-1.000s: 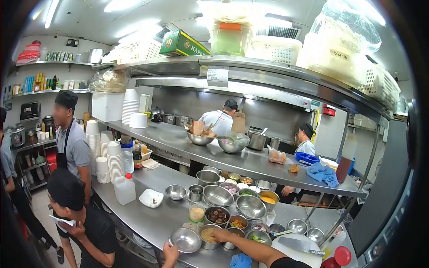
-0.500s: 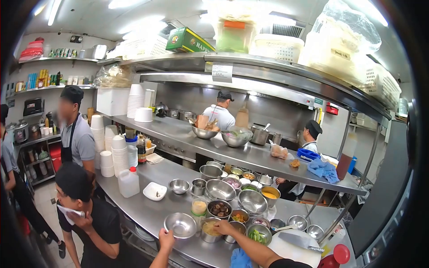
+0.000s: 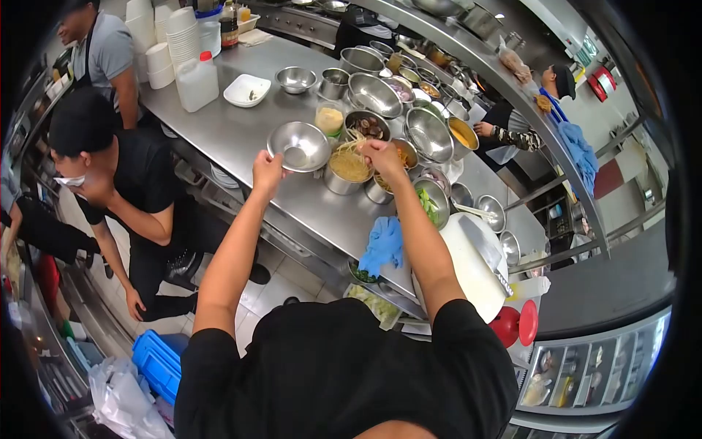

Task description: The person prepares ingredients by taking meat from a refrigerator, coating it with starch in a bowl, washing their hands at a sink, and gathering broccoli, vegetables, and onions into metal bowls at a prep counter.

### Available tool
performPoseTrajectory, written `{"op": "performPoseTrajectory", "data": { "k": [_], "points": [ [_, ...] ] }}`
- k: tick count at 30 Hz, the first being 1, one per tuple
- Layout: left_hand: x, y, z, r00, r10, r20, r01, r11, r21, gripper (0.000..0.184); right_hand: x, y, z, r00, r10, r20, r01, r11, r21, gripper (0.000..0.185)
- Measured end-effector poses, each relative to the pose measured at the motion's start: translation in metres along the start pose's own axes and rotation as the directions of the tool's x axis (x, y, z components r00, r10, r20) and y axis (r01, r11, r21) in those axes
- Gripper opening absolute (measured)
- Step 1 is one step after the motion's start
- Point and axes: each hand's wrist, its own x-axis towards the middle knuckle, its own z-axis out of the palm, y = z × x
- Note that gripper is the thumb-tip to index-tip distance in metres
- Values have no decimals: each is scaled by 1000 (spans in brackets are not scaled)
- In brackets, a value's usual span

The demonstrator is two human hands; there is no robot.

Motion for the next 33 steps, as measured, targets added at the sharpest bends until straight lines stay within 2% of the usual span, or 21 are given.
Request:
{"op": "performPoseTrajectory", "data": {
  "k": [5,9,10,13,16,19,20,23,24,27,32,33],
  "points": [
    [-1,-2,19,1000,-14,-21,15,998,58,20,-7,-61,1,998,11,62,-15,998,63,12],
    [-11,4,32,1000,-17,20,17,1000,18,19,20,-54,18,970,-133,205,186,946,-266,19],
    [-13,3,34,998,-8,56,8,1000,8,20,19,-61,26,951,-153,270,272,831,-486,21],
    [-24,5,36,998,4,68,-6,1000,21,21,24,-44,62,900,-129,417,409,583,-702,19],
    [-32,8,32,1000,-21,17,19,997,73,17,23,-36,78,919,-127,372,372,585,-721,18],
    [-40,9,20,999,-29,-22,30,998,47,16,12,-58,80,941,-154,302,314,735,-602,19],
    [-39,5,16,999,-18,-30,19,999,34,18,8,-67,84,949,-159,274,297,748,-594,20],
    [-37,2,7,999,0,-43,0,1000,-15,19,20,-37,97,878,-159,452,391,782,-485,21],
    [-38,2,4,999,0,-41,-1,1000,-31,19,20,-41,101,865,-137,483,427,707,-564,20],
    [-35,6,-6,999,-9,-53,8,1000,-13,13,19,-58,114,929,-163,332,336,748,-572,19],
    [-23,12,-23,995,-3,-96,5,1000,15,15,21,-60,129,922,-246,300,356,844,-402,17],
    [-18,9,-26,994,-8,-108,7,1000,-12,17,22,-61,124,911,-296,286,397,814,-423,18]
  ]
}}
